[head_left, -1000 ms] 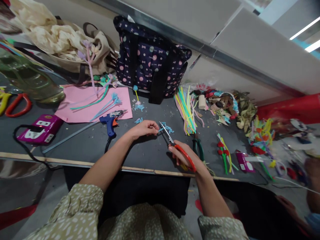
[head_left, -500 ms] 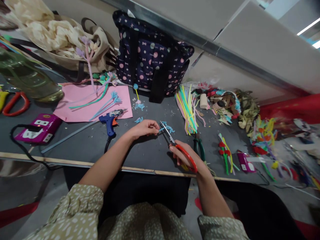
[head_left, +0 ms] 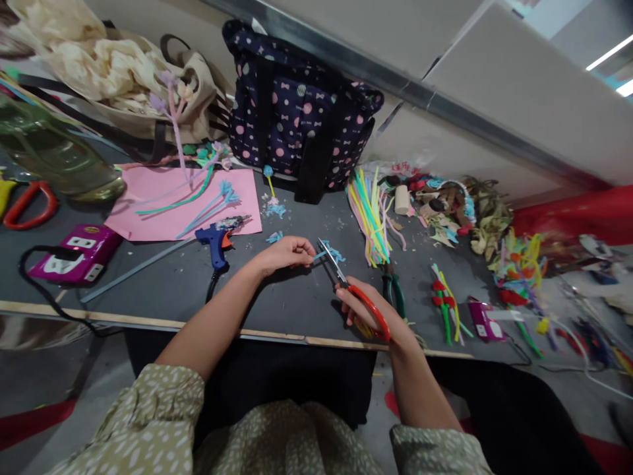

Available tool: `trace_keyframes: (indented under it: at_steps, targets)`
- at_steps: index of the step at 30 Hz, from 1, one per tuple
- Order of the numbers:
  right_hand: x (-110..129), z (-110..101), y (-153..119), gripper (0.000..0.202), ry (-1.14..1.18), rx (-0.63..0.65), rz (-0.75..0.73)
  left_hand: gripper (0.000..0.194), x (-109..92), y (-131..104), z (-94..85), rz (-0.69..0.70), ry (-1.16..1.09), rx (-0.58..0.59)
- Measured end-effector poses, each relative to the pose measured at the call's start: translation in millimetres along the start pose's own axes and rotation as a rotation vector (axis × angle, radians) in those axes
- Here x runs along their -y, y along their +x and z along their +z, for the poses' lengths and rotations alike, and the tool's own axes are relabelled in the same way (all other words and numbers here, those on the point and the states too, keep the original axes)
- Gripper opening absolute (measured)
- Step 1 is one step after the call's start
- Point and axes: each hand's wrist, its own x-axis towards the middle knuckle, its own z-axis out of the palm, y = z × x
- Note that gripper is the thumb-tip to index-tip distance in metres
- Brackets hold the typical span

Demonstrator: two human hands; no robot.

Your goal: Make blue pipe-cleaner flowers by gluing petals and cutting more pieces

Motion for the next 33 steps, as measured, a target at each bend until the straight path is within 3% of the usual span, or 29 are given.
trace_keyframes:
  at_steps: [33]
  targets:
    - [-6.2,0.3,0.4,0.04,0.045,-0.043,0.035,0.018,-0.9,0.5,0.3,-0.015,0.014,-0.006]
